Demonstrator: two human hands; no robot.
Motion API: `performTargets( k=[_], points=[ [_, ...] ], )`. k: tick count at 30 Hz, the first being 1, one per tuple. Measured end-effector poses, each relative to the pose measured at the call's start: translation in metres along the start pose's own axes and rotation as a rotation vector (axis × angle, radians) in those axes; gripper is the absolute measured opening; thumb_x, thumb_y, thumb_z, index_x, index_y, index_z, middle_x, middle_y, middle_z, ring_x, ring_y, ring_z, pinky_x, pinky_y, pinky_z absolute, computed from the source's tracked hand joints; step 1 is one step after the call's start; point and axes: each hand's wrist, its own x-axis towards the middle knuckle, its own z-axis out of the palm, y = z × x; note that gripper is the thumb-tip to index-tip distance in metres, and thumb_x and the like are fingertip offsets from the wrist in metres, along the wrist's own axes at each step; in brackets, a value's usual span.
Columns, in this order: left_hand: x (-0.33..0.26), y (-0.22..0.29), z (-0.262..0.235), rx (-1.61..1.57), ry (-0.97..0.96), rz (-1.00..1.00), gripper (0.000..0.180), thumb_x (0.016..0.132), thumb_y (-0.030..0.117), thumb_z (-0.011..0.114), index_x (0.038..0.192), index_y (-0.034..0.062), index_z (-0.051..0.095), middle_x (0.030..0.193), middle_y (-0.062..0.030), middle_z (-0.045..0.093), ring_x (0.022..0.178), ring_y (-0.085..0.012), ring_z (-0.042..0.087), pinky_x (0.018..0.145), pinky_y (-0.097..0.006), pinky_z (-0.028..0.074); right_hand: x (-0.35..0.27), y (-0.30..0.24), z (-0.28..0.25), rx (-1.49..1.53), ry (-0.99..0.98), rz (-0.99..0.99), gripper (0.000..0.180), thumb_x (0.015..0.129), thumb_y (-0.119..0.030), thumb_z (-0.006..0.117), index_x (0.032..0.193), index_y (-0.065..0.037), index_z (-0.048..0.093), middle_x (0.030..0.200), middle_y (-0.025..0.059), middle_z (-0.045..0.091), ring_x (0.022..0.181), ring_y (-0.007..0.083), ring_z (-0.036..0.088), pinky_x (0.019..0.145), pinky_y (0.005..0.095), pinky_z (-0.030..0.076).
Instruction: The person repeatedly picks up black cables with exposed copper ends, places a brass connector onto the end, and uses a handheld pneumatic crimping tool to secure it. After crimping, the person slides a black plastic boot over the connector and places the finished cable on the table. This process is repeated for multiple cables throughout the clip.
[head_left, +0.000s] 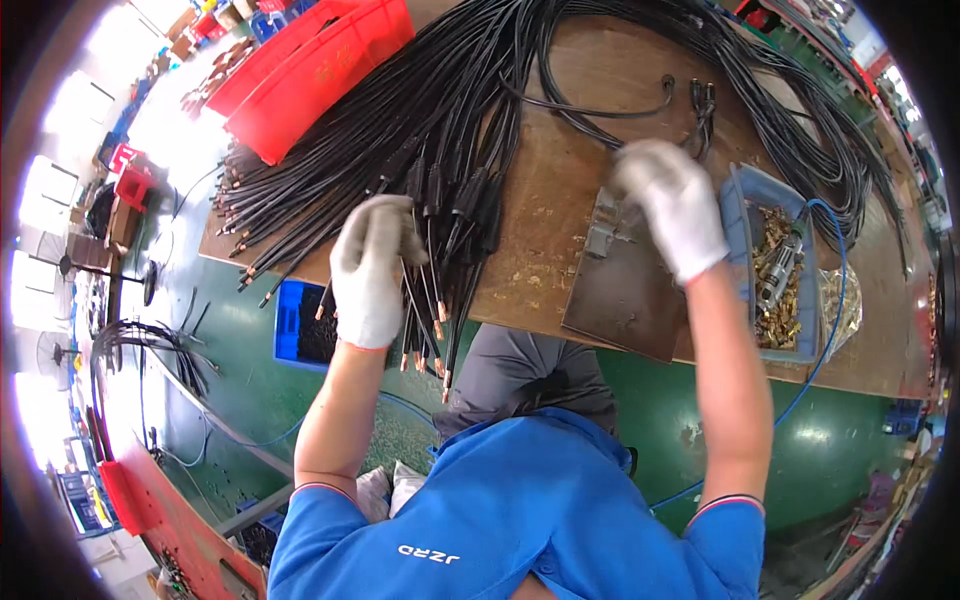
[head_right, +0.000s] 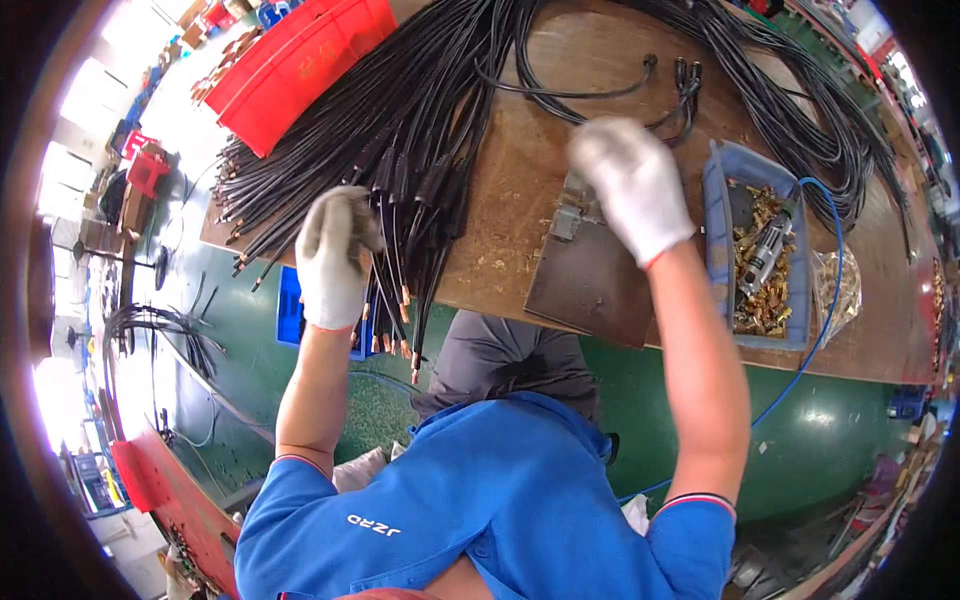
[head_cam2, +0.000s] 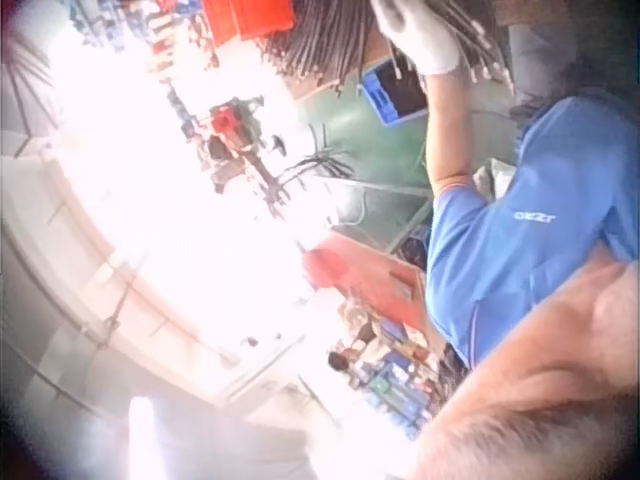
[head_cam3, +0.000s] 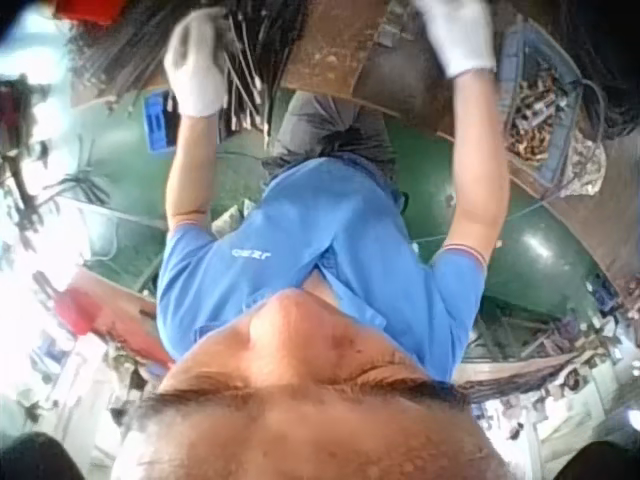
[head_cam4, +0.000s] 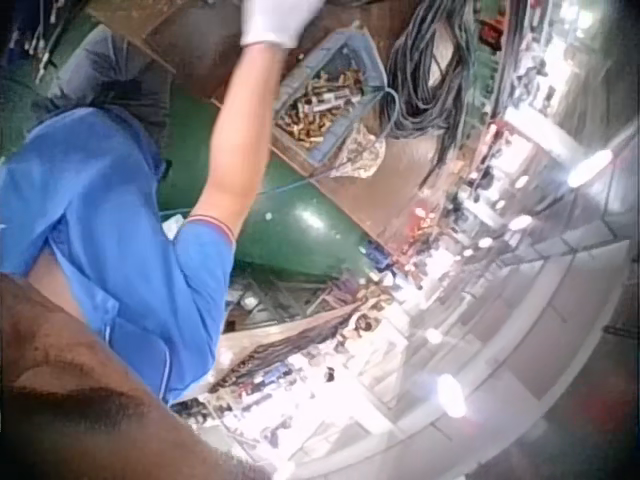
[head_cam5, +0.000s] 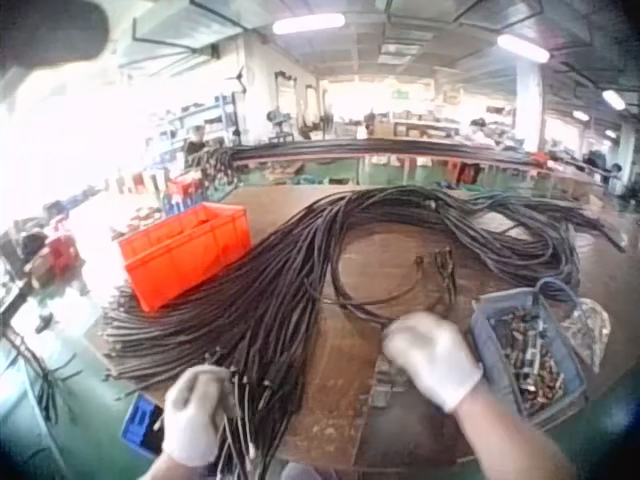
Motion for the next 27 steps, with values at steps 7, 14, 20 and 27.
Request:
performTargets(
  k=[7, 14, 20, 27],
  points=[
    [0.005, -0.021, -0.029, 0.084, 0.006, 0.0, 0.028, 0.114, 0.022, 0.06, 0.122, -0.0023, 0.071, 0.09, -0.0026, 0.068, 0.074, -0.0093, 0.06, 0.067, -0.025, 0.05, -0.036, -0.027, 0.133, -0.442, -0.401, -0.418, 0.035, 0.097, -0.022, 0.065, 0.132, -0.016, 0.068, 0.091, 0.0186, 0.077, 0.087, 0.0404, 0.076, 0.074, 0.0531, 0.061],
    [-0.009, -0.025, -0.03, 0.022, 0.05, -0.08, 0.027, 0.113, 0.022, 0.063, 0.12, -0.0025, 0.072, 0.095, -0.0027, 0.068, 0.079, -0.0081, 0.062, 0.071, -0.026, 0.053, -0.032, -0.047, 0.165, -0.595, -0.596, -0.151, 0.033, 0.101, -0.043, 0.065, 0.118, -0.015, 0.067, 0.086, 0.0195, 0.077, 0.086, 0.0428, 0.076, 0.077, 0.0547, 0.06],
    [-0.007, -0.01, -0.03, 0.456, -0.176, 0.275, 0.019, 0.103, 0.006, 0.064, 0.118, -0.0025, 0.072, 0.104, -0.0073, 0.071, 0.082, -0.0108, 0.063, 0.074, -0.026, 0.052, -0.045, -0.035, 0.149, -0.311, -0.449, -0.044, 0.024, 0.094, -0.026, 0.074, 0.108, -0.009, 0.063, 0.09, 0.0203, 0.074, 0.089, 0.0447, 0.074, 0.079, 0.0521, 0.059],
    [0.04, 0.008, 0.044, 0.836, -0.699, 0.983, 0.069, 0.073, -0.001, 0.072, 0.141, -0.0008, 0.061, 0.138, -0.0203, 0.067, 0.135, -0.0412, 0.062, 0.119, -0.054, 0.047, -0.031, -0.041, 0.089, -0.225, -0.489, 0.062, 0.052, 0.091, -0.025, 0.076, 0.124, 0.006, 0.052, 0.103, 0.0314, 0.073, 0.101, 0.0492, 0.073, 0.089, 0.0532, 0.058]
  ],
)
